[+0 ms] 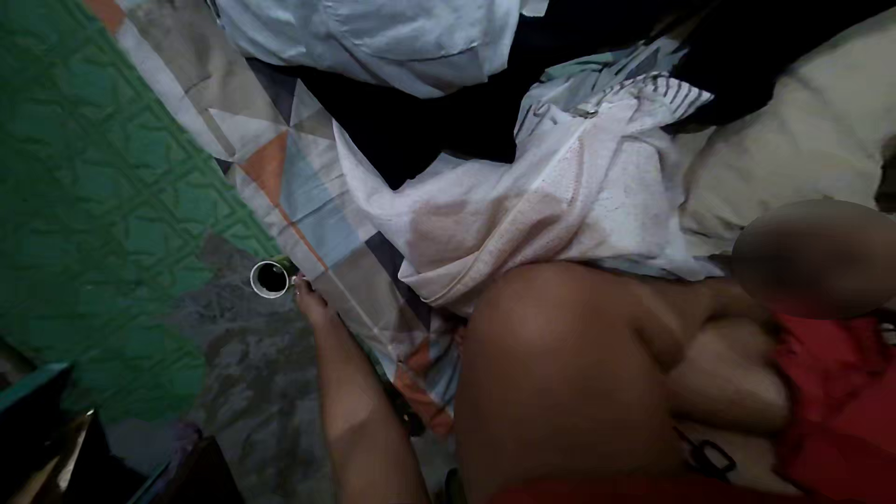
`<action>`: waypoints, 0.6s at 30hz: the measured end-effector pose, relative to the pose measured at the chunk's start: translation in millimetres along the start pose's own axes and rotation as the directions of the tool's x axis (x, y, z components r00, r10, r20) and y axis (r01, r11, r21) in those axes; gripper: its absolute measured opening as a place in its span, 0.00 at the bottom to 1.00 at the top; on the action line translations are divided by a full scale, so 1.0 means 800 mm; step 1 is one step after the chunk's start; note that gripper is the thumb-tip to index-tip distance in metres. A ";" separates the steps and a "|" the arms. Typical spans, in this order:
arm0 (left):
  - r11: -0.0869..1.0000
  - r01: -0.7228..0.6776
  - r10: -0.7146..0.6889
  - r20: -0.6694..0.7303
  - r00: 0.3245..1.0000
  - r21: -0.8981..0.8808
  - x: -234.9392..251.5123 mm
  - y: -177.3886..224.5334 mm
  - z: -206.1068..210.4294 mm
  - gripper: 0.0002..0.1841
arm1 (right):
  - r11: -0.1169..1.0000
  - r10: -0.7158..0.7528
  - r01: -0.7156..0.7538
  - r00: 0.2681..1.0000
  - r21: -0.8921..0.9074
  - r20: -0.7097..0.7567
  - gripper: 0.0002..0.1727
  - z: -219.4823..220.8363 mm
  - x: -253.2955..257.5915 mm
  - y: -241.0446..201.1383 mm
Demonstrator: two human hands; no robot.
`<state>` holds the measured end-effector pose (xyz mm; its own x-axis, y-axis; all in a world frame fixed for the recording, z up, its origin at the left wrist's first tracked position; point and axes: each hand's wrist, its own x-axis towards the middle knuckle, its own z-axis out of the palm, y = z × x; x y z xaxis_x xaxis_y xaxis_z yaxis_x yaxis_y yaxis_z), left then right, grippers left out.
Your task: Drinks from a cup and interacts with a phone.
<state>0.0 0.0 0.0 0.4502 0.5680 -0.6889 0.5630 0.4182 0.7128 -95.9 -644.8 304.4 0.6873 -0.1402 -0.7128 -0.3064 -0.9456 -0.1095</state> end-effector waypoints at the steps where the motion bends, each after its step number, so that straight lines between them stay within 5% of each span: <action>1: 0.999 -0.006 0.008 0.042 0.999 -0.048 -0.014 0.006 -0.006 0.18 | 0.999 -0.031 0.031 1.000 0.019 -0.007 0.28 0.003 0.000 0.010; 5: 0.993 -0.066 0.075 0.088 0.993 -0.102 -0.048 0.022 -0.039 0.16 | 0.989 -0.062 0.070 0.996 0.131 -0.071 0.28 0.023 0.005 0.039; 13: 0.992 -0.119 0.113 0.161 0.980 0.031 -0.176 0.114 -0.081 0.18 | 0.987 -0.095 0.116 0.979 0.110 -0.179 0.29 -0.012 -0.016 -0.015; 18: 0.965 -0.225 0.187 0.249 0.950 0.132 -0.269 0.173 -0.081 0.17 | 0.983 -0.077 0.126 0.945 0.137 -0.317 0.18 -0.032 -0.029 -0.035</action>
<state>-64.1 -18.1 255.0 0.7057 0.4415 -0.5541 0.5340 0.1824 0.8255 -86.4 -622.5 342.2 0.8820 -0.1532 -0.4457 -0.3048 -0.9066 -0.2918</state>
